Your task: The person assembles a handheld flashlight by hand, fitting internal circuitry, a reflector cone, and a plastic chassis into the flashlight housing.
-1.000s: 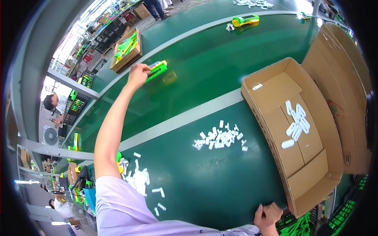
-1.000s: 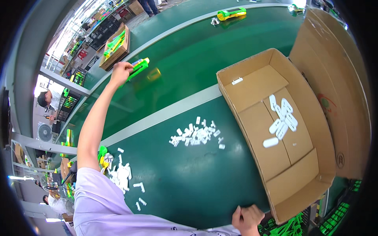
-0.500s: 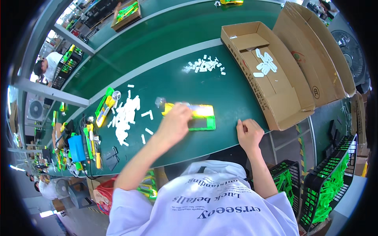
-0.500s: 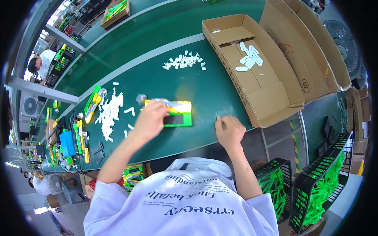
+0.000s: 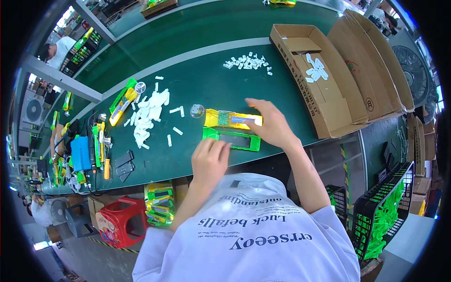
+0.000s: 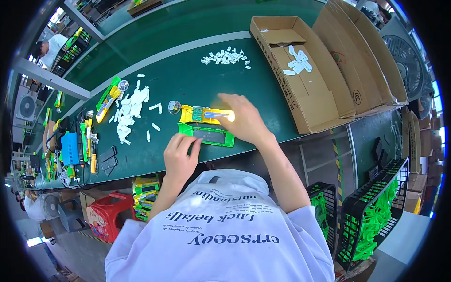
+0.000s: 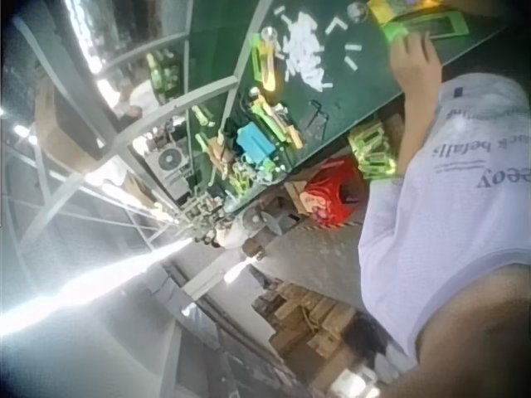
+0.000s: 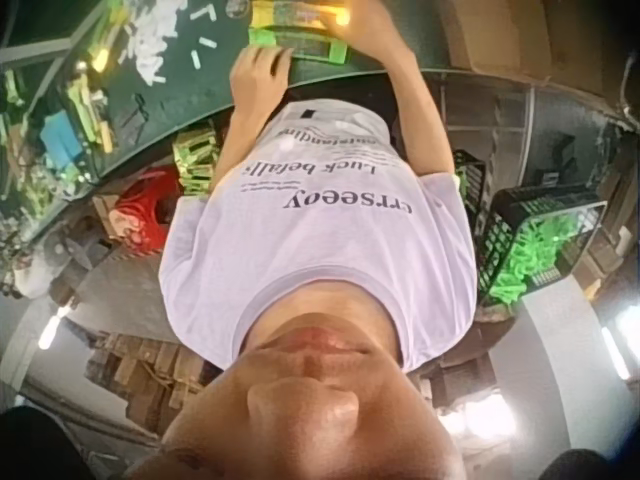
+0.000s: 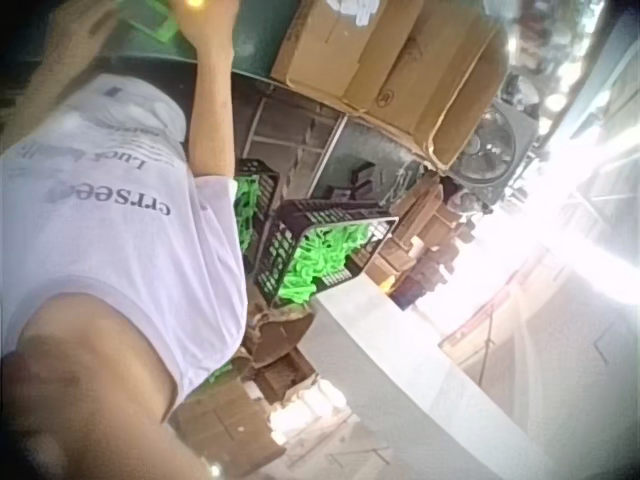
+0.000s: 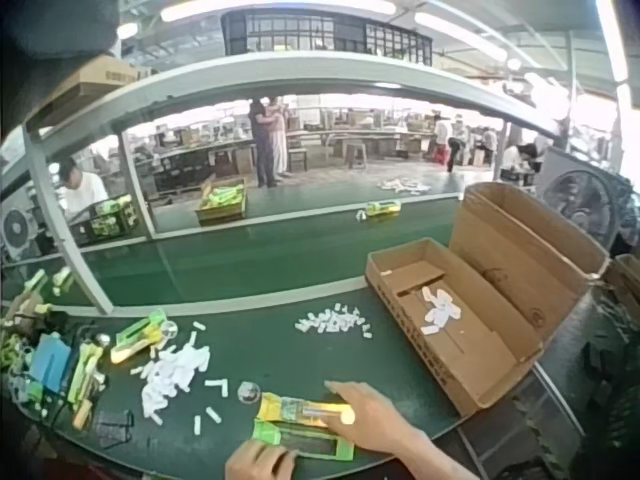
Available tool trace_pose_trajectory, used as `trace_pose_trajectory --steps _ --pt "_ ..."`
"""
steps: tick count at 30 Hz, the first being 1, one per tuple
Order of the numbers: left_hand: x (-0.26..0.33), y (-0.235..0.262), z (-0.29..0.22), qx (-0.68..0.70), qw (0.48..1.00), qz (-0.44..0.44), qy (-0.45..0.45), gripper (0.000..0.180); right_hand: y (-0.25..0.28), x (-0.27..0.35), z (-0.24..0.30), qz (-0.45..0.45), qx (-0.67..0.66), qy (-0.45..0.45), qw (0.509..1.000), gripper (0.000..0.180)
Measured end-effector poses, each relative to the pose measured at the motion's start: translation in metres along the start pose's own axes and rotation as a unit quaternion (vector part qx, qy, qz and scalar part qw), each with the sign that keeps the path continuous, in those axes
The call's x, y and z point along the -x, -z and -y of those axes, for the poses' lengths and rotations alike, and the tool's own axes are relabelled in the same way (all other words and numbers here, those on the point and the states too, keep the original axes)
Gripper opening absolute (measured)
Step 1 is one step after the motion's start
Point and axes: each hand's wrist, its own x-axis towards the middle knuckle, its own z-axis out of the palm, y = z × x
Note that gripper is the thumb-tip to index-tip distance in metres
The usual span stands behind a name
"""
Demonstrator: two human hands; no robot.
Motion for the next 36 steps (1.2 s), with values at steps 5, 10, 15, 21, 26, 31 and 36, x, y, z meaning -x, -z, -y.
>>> trace_pose_trajectory --steps 5,10,15,21,26,31,36 --pt "0.034 -0.003 0.007 -0.034 0.989 0.002 0.141 0.020 -0.007 -0.023 0.014 0.188 0.134 -0.018 0.973 0.049" --pt "0.031 -0.015 -0.001 -0.067 0.986 -0.022 0.152 0.040 -0.015 -0.016 0.015 0.223 0.076 -0.073 0.969 0.051" --pt "0.019 -0.019 -0.003 0.020 0.979 -0.026 0.200 0.042 -0.023 -0.004 0.018 0.209 -0.087 -0.219 0.949 0.057" --pt "0.001 -0.018 -0.014 0.545 0.770 0.030 0.331 0.057 -0.029 0.007 0.023 0.170 -0.281 -0.298 0.897 0.050" --pt "0.000 -0.016 -0.008 0.579 0.710 0.029 0.400 0.064 -0.026 0.011 0.022 0.127 -0.364 -0.315 0.868 0.046" --pt "0.001 -0.006 -0.004 0.612 0.674 0.018 0.413 0.064 -0.022 0.015 0.017 0.162 -0.446 -0.335 0.814 0.044" --pt "0.000 0.006 -0.005 0.663 0.646 0.021 0.377 0.059 -0.032 0.022 0.015 0.154 -0.505 -0.312 0.790 0.042"
